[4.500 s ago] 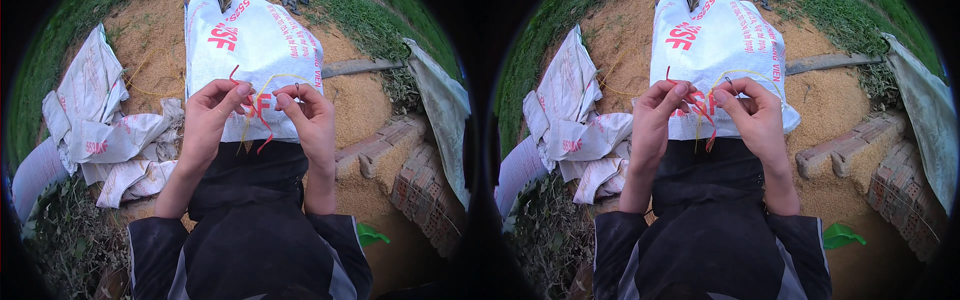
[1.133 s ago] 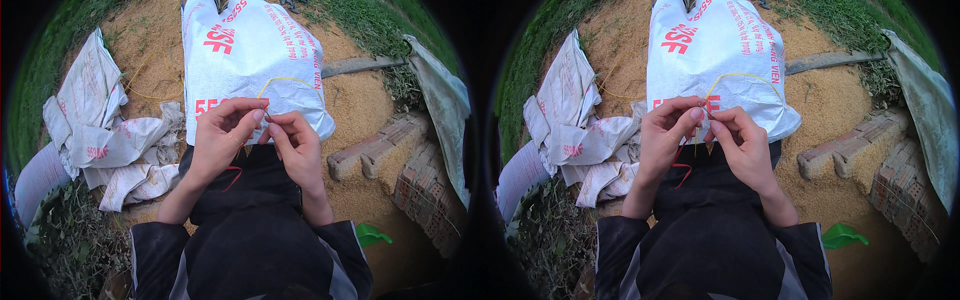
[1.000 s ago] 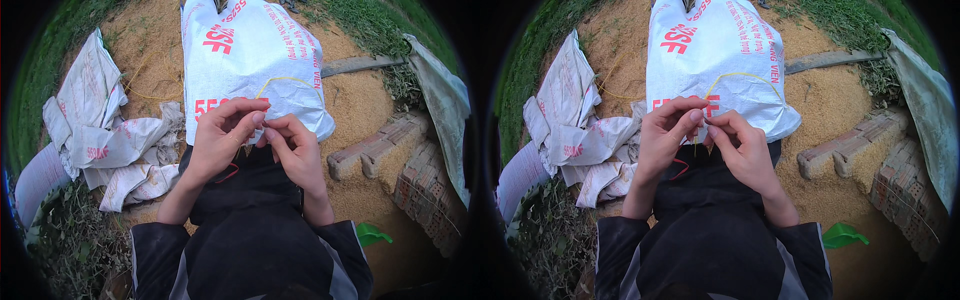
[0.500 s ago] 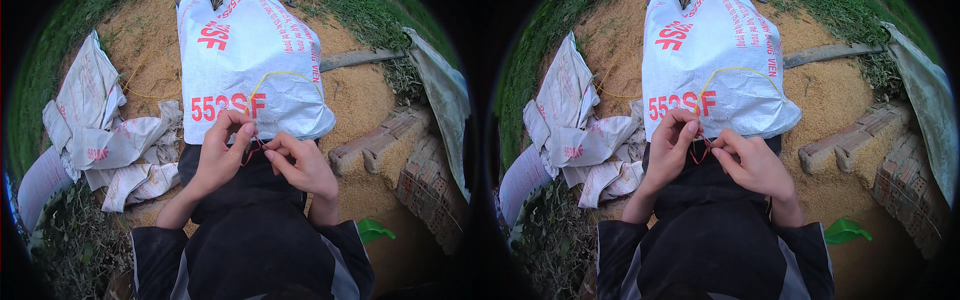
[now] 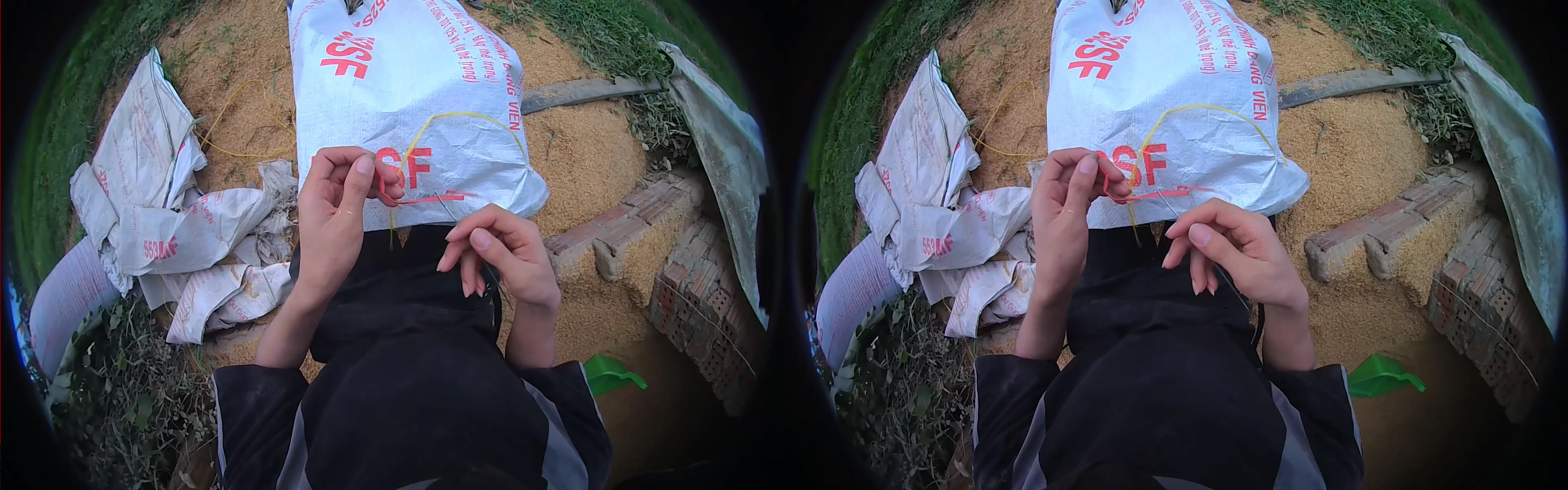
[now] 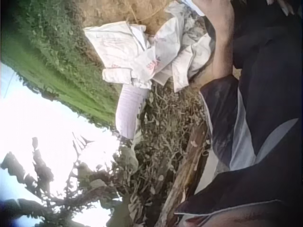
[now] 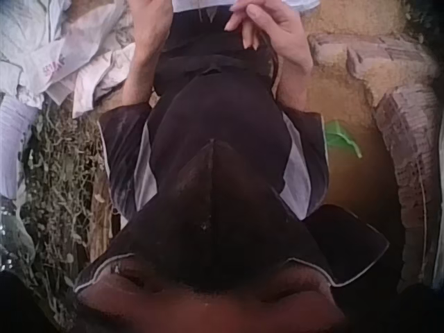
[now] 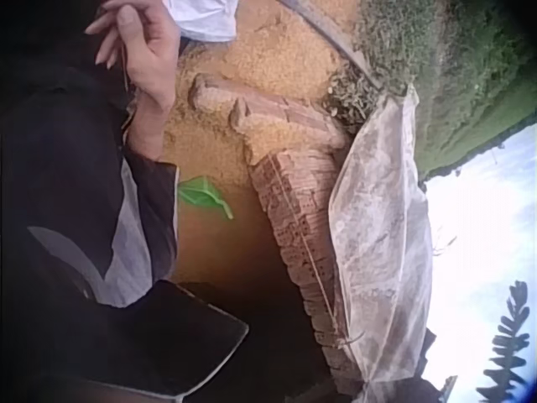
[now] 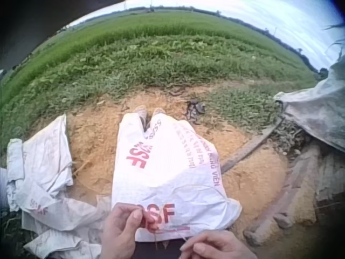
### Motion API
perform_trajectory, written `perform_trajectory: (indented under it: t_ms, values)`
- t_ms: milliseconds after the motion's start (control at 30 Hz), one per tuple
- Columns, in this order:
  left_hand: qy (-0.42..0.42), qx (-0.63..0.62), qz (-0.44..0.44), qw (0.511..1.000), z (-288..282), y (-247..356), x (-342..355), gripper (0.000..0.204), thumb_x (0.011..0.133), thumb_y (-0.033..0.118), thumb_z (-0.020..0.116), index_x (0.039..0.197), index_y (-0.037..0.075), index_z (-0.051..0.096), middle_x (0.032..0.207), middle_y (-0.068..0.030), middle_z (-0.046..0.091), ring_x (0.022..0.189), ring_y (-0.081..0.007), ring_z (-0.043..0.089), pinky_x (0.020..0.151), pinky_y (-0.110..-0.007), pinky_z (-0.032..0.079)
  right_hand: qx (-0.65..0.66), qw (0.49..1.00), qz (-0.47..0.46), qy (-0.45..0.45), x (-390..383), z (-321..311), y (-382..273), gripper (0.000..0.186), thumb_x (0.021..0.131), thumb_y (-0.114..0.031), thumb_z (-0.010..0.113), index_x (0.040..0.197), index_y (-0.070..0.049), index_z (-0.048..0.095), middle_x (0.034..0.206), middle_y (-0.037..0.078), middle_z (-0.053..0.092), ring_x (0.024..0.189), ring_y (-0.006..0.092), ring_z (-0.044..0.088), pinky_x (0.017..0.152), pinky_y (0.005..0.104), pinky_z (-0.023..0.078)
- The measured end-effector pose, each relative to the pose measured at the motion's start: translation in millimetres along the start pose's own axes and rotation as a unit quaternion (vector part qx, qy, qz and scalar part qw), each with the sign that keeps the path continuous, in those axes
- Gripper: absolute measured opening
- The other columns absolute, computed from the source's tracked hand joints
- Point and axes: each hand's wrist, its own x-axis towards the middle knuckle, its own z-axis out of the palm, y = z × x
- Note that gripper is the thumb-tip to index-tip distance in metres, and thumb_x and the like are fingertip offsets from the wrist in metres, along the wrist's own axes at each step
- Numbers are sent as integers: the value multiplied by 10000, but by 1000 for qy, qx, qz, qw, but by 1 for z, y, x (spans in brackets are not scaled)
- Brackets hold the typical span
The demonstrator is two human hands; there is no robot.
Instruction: The recorder is sewing the top of a large white bag filled with grain using a large needle and red string.
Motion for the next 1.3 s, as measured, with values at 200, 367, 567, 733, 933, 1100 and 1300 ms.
perform_trajectory:
  t_ms: [200, 367, 567, 733, 933, 1100, 1300]
  values:
    - [18, -40, -20, 999, 0, 3, -2, 192, 1073, 162, 460, 1100, -20, 514, 956, -143, 657, 829, -200, 684, 777, -329, 561, 280, 943, -153, -93, 13, -10, 10, 508, 1071, -272, 401, 1396, 118, 414, 1316, 321, 583, 844, 259, 695, 628, 318, 548]
    - [-15, -31, -6, 999, -3, 5, -4, 162, 1057, 141, 494, 1084, -15, 525, 960, -136, 667, 851, -191, 681, 805, -333, 547, 220, 948, -230, -2, 18, -22, 25, 346, 1062, -158, 468, 1303, 85, 515, 1248, 293, 630, 783, 224, 675, 647, 324, 537]
    - [-134, -36, 68, 988, -6, 9, -16, 103, 1027, 108, 536, 1060, 10, 534, 1052, -146, 653, 939, -176, 645, 856, -327, 516, 87, 928, -283, 225, 30, -17, 30, 245, 1077, -189, 471, 1184, -2, 588, 965, 128, 664, 789, 153, 620, 741, 287, 502]
    - [-222, -53, 133, 965, -3, 11, -31, 90, 979, 18, 562, 1063, 16, 530, 1128, -192, 641, 977, -205, 641, 896, -340, 524, 112, 910, -276, 289, 34, -9, 24, 226, 1087, -182, 438, 1148, -7, 567, 953, 114, 659, 883, 195, 662, 833, 351, 549]
    - [-268, -47, 151, 950, -1, 8, -37, 139, 947, -31, 582, 1069, 20, 539, 1116, -216, 679, 998, -259, 680, 859, -364, 561, 90, 918, -281, 266, 34, -9, 25, 226, 1092, -182, 413, 1142, -5, 544, 975, 129, 657, 887, 233, 693, 891, 403, 562]
    - [-317, -52, 139, 937, -2, 15, -38, 108, 993, 73, 569, 1052, 25, 492, 1065, -269, 665, 1025, -393, 674, 892, -503, 556, 81, 908, -290, 291, 34, -10, 26, 228, 1096, -181, 396, 1159, -9, 533, 1002, 143, 660, 925, 238, 687, 899, 400, 553]
    - [-346, -22, 102, 933, -2, 16, -40, 64, 938, 14, 614, 981, 12, 566, 1078, -236, 688, 1041, -354, 686, 917, -480, 553, 92, 897, -290, 321, 33, -2, 19, 211, 1101, -195, 374, 1142, -24, 490, 1027, 196, 680, 961, 261, 683, 929, 400, 522]
